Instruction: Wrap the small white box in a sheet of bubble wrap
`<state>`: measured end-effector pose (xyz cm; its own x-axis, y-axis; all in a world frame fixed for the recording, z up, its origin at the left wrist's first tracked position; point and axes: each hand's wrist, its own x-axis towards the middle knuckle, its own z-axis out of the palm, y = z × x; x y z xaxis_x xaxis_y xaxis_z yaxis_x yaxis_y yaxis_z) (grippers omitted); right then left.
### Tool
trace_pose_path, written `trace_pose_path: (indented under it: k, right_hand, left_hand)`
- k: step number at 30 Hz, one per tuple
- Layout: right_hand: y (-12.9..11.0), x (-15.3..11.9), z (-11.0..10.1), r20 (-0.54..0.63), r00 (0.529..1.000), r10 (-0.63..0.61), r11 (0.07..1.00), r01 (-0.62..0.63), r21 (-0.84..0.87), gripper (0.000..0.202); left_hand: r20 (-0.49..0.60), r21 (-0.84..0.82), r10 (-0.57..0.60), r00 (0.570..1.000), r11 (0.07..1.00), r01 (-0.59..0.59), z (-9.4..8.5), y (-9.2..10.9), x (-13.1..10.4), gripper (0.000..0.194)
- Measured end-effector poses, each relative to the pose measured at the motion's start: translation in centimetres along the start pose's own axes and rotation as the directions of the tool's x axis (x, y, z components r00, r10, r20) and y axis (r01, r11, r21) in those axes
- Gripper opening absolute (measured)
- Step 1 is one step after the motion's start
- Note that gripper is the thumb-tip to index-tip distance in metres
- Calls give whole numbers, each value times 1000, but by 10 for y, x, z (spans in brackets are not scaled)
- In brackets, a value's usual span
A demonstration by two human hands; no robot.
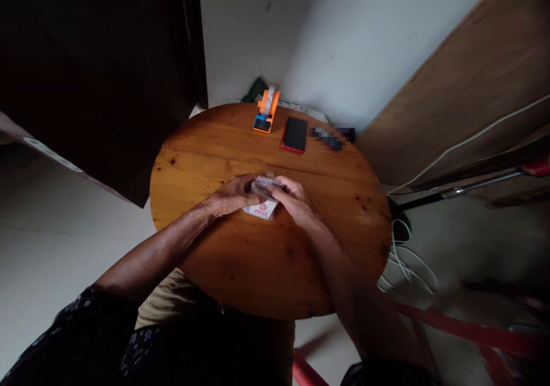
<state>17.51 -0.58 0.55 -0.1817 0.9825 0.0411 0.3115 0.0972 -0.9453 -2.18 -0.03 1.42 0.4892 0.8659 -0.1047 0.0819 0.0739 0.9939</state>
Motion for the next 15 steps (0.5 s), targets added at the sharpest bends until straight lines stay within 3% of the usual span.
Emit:
trace_pose_path:
  k: [5,9,15]
  right_hand:
    - [-2,-7,-9,66,997,-33,996,27,82,38]
    - [-2,-13,-12,147,988,-41,999,44,-13,51]
    - [2,-14,-10,123,992,-38,998,44,-41,41]
  left_hand:
    - [-54,-136,-31,998,990,23,1,-4,2,48]
    - [-67,-84,-46,997,996,40,0,-3,0,44]
    - [-56,11,-52,997,999,53,0,3,-5,40]
